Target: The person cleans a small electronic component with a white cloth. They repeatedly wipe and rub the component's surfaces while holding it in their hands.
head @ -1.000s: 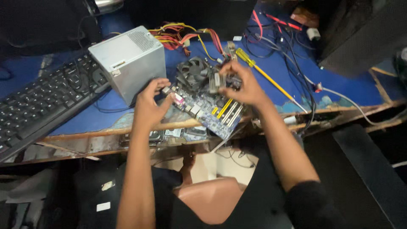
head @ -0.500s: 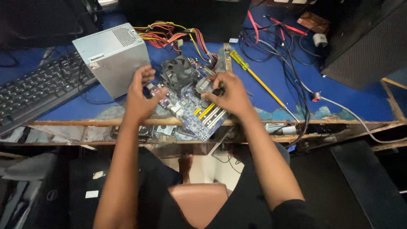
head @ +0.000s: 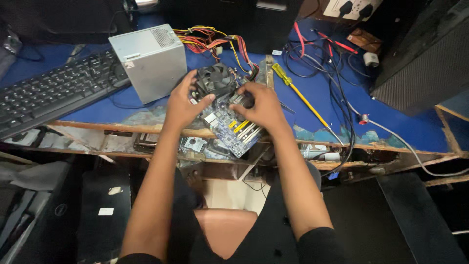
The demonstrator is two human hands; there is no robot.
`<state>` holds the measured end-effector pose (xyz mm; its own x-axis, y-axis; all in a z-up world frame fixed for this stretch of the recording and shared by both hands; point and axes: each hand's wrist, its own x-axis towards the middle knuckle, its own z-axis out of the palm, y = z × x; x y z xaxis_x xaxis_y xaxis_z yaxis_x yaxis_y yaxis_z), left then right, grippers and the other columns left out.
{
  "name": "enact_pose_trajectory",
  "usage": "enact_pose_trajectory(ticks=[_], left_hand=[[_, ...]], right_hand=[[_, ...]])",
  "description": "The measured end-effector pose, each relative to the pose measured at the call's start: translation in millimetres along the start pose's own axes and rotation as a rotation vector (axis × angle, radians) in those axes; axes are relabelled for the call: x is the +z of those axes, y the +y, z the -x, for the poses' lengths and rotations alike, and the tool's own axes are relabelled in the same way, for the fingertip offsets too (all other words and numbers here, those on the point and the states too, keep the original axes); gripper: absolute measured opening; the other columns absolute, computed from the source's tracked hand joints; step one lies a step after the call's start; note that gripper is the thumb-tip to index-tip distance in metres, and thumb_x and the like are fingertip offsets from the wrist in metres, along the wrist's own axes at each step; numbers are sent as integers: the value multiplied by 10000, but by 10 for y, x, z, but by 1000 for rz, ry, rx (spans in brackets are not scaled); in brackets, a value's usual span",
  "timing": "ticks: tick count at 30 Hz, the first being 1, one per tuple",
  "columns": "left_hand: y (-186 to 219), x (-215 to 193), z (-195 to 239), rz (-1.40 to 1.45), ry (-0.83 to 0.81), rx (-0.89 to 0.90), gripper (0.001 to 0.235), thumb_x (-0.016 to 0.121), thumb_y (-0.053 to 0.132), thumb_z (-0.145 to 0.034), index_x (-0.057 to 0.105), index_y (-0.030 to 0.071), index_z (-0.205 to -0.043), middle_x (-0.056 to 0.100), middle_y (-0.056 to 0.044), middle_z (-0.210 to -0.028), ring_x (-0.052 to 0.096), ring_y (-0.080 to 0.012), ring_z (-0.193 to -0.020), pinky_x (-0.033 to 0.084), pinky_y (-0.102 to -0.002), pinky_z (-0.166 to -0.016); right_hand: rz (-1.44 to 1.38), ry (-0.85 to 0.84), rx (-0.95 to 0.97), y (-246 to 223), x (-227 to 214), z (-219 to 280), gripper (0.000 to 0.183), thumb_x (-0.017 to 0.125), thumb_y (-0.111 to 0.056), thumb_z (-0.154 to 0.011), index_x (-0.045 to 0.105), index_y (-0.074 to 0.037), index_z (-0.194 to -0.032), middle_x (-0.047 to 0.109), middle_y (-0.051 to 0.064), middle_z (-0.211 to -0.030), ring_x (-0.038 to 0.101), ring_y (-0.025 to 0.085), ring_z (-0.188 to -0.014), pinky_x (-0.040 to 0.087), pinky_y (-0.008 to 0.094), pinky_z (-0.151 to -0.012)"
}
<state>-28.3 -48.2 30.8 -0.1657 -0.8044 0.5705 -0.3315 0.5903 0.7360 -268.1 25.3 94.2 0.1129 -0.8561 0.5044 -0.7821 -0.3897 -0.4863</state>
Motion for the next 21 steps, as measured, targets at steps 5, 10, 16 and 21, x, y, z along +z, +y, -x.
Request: enact_pose_trajectory(ticks=[5, 10, 16, 21], left_hand=[[-9, 15, 16, 46, 12, -17, 852, 897, 361, -782, 516, 21, -1464, 684, -184, -1256, 680, -245, -1041, 556, -362, -880], [-16, 12, 20, 39, 6, -17, 834, 888, 345, -785, 521, 20, -1460, 682, -188, -1245, 674, -254, -1054, 546, -364, -865], [-59, 19, 30, 102, 28, 59, 791, 878, 285, -833, 499, 7, -1470, 667, -197, -1306, 674, -290, -1124, 530, -385, -984], [78, -43, 40, 62, 59, 127, 765, 858, 261, -848, 500, 29, -1483, 626, -195, -1357, 619, -317, -1245, 489, -407, -1096]], right_hand=[[-283, -27, 152, 216, 149, -5, 339, 785, -214, -787, 694, -29, -1055, 717, 29, -851, 657, 142, -743, 549, 317, -714], [-1075, -54, 195, 480, 71, 20, 340, 633, -123, -947, 653, 0, -1264, 692, 30, -1069, 647, 129, -989, 487, 300, -887], [-1228, -105, 291, 515, 10, 97, 320, 567, -134, -996, 648, -3, -1276, 692, 74, -1136, 660, 178, -1058, 504, 338, -955], [-1366, -154, 293, 456, -11, 69, 313, 522, -126, -1010, 619, -6, -1283, 684, 100, -1150, 675, 224, -1073, 543, 435, -954]])
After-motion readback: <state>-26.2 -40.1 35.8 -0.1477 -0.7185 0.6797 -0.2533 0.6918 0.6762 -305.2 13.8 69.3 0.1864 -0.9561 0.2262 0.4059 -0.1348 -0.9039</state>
